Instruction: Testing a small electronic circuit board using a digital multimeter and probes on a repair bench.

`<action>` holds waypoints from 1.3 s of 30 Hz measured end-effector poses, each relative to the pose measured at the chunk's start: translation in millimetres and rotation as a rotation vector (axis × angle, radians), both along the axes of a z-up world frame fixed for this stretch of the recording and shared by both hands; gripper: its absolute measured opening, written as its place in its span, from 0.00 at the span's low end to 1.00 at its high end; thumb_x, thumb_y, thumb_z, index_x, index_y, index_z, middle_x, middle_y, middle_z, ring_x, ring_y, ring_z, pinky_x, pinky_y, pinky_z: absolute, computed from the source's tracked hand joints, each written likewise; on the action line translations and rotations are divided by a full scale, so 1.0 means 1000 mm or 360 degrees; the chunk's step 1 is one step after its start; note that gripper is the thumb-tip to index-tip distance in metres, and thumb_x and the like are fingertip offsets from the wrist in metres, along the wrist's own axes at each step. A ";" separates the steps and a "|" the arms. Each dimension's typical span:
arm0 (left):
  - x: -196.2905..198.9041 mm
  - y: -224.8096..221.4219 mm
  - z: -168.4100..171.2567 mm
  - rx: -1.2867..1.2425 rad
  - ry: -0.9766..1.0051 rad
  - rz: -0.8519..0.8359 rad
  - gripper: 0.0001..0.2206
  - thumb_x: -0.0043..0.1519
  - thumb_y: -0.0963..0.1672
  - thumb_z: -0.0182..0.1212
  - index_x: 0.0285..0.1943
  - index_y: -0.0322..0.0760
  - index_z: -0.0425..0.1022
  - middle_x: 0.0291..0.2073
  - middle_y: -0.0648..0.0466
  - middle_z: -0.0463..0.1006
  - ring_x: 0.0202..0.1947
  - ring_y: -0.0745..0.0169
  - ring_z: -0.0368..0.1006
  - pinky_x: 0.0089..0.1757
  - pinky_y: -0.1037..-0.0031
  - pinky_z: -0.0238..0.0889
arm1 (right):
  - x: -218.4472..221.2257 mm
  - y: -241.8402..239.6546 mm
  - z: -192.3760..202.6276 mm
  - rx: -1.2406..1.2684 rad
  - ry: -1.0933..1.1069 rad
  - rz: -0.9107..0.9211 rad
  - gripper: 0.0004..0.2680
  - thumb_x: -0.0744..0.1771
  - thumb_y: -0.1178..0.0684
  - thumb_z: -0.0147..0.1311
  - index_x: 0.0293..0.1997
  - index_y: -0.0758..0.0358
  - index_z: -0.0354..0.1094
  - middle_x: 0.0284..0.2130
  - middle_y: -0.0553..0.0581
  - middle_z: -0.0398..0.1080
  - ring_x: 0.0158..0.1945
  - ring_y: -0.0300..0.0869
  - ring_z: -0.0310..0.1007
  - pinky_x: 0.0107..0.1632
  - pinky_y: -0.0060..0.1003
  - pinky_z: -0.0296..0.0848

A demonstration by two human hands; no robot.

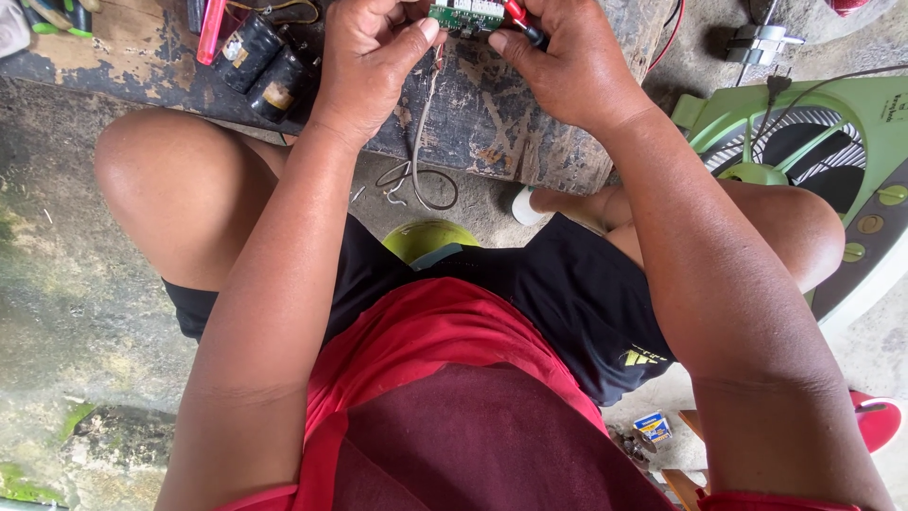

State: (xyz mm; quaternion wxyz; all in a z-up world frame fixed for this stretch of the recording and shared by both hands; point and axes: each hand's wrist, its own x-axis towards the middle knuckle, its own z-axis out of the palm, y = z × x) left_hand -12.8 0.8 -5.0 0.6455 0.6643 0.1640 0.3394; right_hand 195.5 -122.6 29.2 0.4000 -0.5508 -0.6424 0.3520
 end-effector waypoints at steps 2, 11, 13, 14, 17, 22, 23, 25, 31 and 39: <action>0.001 0.000 -0.002 -0.0014 -0.0004 0.0031 0.09 0.68 0.33 0.58 0.53 0.35 0.73 0.40 0.51 0.75 0.43 0.65 0.73 0.48 0.71 0.78 | 0.002 0.001 -0.005 0.0023 -0.0008 -0.0037 0.07 0.75 0.63 0.52 0.62 0.70 0.65 0.54 0.61 0.71 0.59 0.50 0.69 0.57 0.49 0.67; 0.000 0.000 0.001 -0.0023 0.0011 0.0015 0.07 0.69 0.34 0.58 0.52 0.35 0.73 0.41 0.51 0.76 0.44 0.66 0.74 0.49 0.72 0.77 | 0.001 0.000 0.000 0.0037 -0.0033 -0.0007 0.09 0.76 0.64 0.52 0.65 0.69 0.62 0.57 0.64 0.69 0.62 0.59 0.69 0.57 0.55 0.68; 0.000 0.000 -0.002 -0.0014 0.0003 0.0012 0.09 0.69 0.34 0.57 0.53 0.35 0.73 0.42 0.51 0.76 0.45 0.65 0.73 0.50 0.70 0.77 | 0.000 0.000 -0.001 0.0015 -0.0034 -0.0020 0.09 0.76 0.64 0.52 0.64 0.69 0.62 0.56 0.64 0.70 0.60 0.57 0.70 0.57 0.54 0.68; -0.001 0.000 -0.004 -0.0003 -0.0004 0.0010 0.10 0.69 0.33 0.57 0.55 0.36 0.72 0.43 0.51 0.75 0.47 0.65 0.72 0.51 0.69 0.78 | 0.000 0.000 -0.001 -0.0005 -0.0034 -0.0033 0.08 0.75 0.63 0.52 0.63 0.70 0.63 0.55 0.63 0.70 0.59 0.55 0.71 0.56 0.52 0.68; 0.000 0.000 -0.003 -0.0005 -0.0011 0.0013 0.12 0.68 0.33 0.56 0.56 0.37 0.71 0.44 0.51 0.75 0.47 0.65 0.72 0.51 0.68 0.78 | 0.000 0.000 -0.002 -0.0030 0.0014 -0.0031 0.08 0.75 0.63 0.52 0.63 0.70 0.64 0.54 0.61 0.70 0.58 0.49 0.68 0.56 0.49 0.66; 0.000 -0.001 0.000 -0.0011 0.0002 -0.0005 0.12 0.68 0.32 0.55 0.56 0.37 0.71 0.44 0.51 0.74 0.46 0.65 0.71 0.51 0.68 0.78 | 0.001 -0.002 -0.003 -0.0031 -0.0041 -0.0046 0.05 0.76 0.63 0.52 0.58 0.70 0.65 0.48 0.59 0.69 0.51 0.46 0.65 0.51 0.48 0.64; 0.000 -0.001 0.001 0.0004 0.0006 -0.0002 0.12 0.68 0.32 0.55 0.55 0.37 0.71 0.43 0.51 0.74 0.45 0.65 0.71 0.51 0.68 0.78 | 0.000 -0.001 -0.001 -0.0008 -0.0024 -0.0025 0.07 0.76 0.63 0.51 0.62 0.70 0.64 0.53 0.62 0.70 0.55 0.50 0.69 0.53 0.51 0.66; 0.000 -0.001 0.000 -0.0011 0.0008 0.0010 0.11 0.68 0.32 0.56 0.54 0.36 0.72 0.42 0.51 0.74 0.44 0.64 0.72 0.49 0.69 0.78 | -0.001 -0.003 0.002 -0.0010 -0.0002 -0.0007 0.10 0.76 0.63 0.50 0.66 0.67 0.60 0.59 0.64 0.67 0.63 0.57 0.65 0.62 0.55 0.67; -0.001 -0.001 0.005 0.0061 0.0054 0.0042 0.08 0.68 0.34 0.61 0.51 0.33 0.77 0.40 0.52 0.78 0.41 0.66 0.74 0.43 0.74 0.74 | 0.002 -0.005 -0.001 -0.0027 -0.0007 0.0015 0.15 0.77 0.63 0.48 0.74 0.60 0.51 0.70 0.64 0.57 0.75 0.67 0.53 0.77 0.65 0.65; -0.002 0.000 0.006 0.0113 0.0085 0.0031 0.06 0.68 0.34 0.60 0.50 0.32 0.77 0.38 0.54 0.78 0.39 0.67 0.73 0.41 0.73 0.70 | 0.001 -0.003 -0.001 -0.0059 -0.0032 -0.0038 0.12 0.76 0.64 0.49 0.70 0.65 0.56 0.66 0.65 0.63 0.71 0.63 0.61 0.68 0.57 0.66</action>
